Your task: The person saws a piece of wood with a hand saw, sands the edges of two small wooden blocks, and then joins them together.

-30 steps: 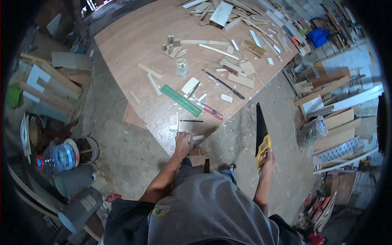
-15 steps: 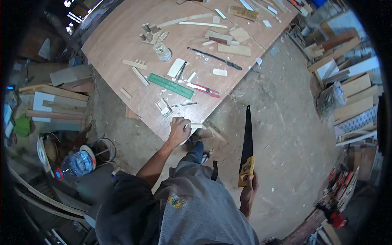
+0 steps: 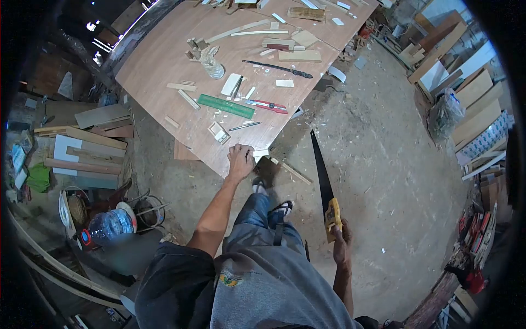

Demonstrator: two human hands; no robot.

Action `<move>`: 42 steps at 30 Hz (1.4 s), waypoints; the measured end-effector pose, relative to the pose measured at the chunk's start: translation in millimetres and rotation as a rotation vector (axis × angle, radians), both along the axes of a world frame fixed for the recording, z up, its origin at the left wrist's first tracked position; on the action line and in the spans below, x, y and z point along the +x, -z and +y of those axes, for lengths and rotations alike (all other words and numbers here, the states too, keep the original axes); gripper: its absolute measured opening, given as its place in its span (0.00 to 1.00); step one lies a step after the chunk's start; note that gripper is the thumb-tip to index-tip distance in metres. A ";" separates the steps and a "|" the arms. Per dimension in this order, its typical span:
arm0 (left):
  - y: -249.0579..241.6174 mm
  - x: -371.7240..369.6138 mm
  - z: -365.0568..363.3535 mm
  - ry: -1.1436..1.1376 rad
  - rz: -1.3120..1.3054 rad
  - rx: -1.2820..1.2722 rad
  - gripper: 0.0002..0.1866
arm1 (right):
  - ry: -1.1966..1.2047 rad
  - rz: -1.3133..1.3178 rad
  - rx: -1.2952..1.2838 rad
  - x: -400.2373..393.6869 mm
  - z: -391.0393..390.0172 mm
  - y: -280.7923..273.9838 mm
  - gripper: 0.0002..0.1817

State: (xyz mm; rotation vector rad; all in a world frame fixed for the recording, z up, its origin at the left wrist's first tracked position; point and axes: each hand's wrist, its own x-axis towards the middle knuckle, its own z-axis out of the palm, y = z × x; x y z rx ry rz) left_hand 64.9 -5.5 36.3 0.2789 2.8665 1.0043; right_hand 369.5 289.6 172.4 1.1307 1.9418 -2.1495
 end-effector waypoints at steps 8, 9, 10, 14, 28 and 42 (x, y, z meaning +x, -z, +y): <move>9.9 -6.3 -7.9 0.143 0.087 0.018 0.09 | 0.195 0.006 -0.011 51.3 -84.7 0.5 0.30; 10.3 -10.0 -9.5 0.176 0.086 0.028 0.09 | 0.188 -0.002 0.003 51.7 -104.7 1.2 0.31; 9.7 -11.8 -13.7 0.252 0.079 0.023 0.09 | 0.205 0.010 0.068 47.6 -129.7 -1.2 0.30; 9.5 -21.5 -29.2 0.444 0.119 0.052 0.10 | 0.410 0.039 0.076 5.3 -241.1 -8.5 0.26; 22.6 -22.1 -56.6 0.614 0.080 0.037 0.14 | 0.612 0.073 0.453 -92.3 -448.8 76.3 0.25; 42.6 -26.8 -56.4 0.640 0.085 0.035 0.10 | 0.703 0.047 0.506 -100.6 -468.6 106.7 0.20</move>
